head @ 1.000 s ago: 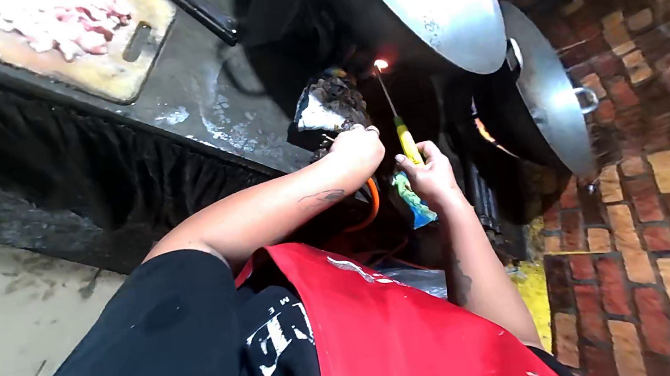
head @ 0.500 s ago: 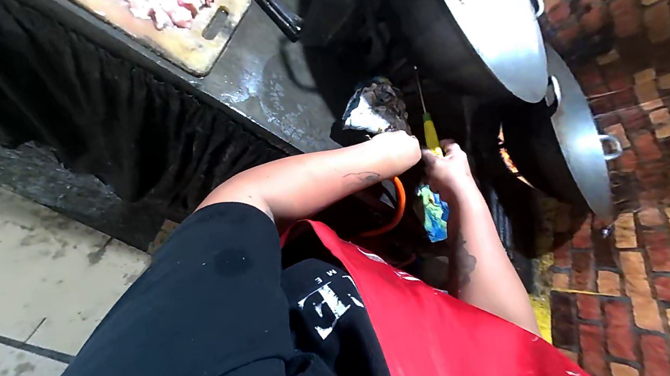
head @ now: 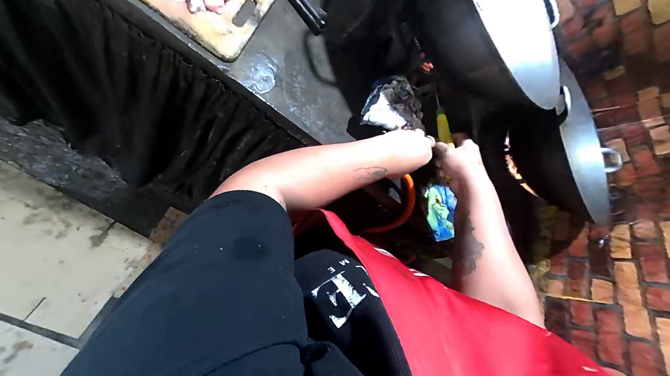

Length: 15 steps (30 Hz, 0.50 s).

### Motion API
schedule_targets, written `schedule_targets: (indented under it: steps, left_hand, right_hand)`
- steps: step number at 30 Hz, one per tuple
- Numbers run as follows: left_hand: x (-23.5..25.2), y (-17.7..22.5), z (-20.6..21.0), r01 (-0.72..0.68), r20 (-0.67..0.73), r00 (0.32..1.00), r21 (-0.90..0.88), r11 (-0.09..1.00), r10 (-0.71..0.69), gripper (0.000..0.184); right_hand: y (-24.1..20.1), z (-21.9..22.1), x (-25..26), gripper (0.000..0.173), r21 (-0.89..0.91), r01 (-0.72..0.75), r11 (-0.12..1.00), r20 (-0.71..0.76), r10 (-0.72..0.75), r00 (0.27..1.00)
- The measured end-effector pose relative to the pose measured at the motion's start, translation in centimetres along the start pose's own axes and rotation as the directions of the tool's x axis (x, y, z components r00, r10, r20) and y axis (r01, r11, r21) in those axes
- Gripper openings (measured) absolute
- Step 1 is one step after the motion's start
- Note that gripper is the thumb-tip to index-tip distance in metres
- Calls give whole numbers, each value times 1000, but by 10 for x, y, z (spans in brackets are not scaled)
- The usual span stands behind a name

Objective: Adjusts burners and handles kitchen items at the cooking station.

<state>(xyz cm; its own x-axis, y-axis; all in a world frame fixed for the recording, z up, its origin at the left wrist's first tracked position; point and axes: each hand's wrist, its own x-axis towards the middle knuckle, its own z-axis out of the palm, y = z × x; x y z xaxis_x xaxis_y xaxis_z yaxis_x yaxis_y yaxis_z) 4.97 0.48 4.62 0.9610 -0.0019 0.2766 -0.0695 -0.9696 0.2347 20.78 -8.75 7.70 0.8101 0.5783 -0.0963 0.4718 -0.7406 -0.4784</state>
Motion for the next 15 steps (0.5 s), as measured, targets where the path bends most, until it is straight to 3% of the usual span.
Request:
schedule_targets:
  steps: [5, 10, 15]
  left_hand:
    - [-22, 18, -8, -78, -138, 988, -64, 995, 69, 22]
    - [-45, 38, -15, -102, -68, 993, -100, 990, 95, 22]
    - [-47, 45, -4, -130, -54, 991, -213, 968, 121, 23]
  right_hand:
    - [11, -8, -60, 39, 37, 13, 999, -5, -13, 1000]
    - [53, -19, -88, 38, 42, -31, 999, -27, 33, 999]
    - [82, -31, -107, 45, 225, -130, 966, -190, 175, 966]
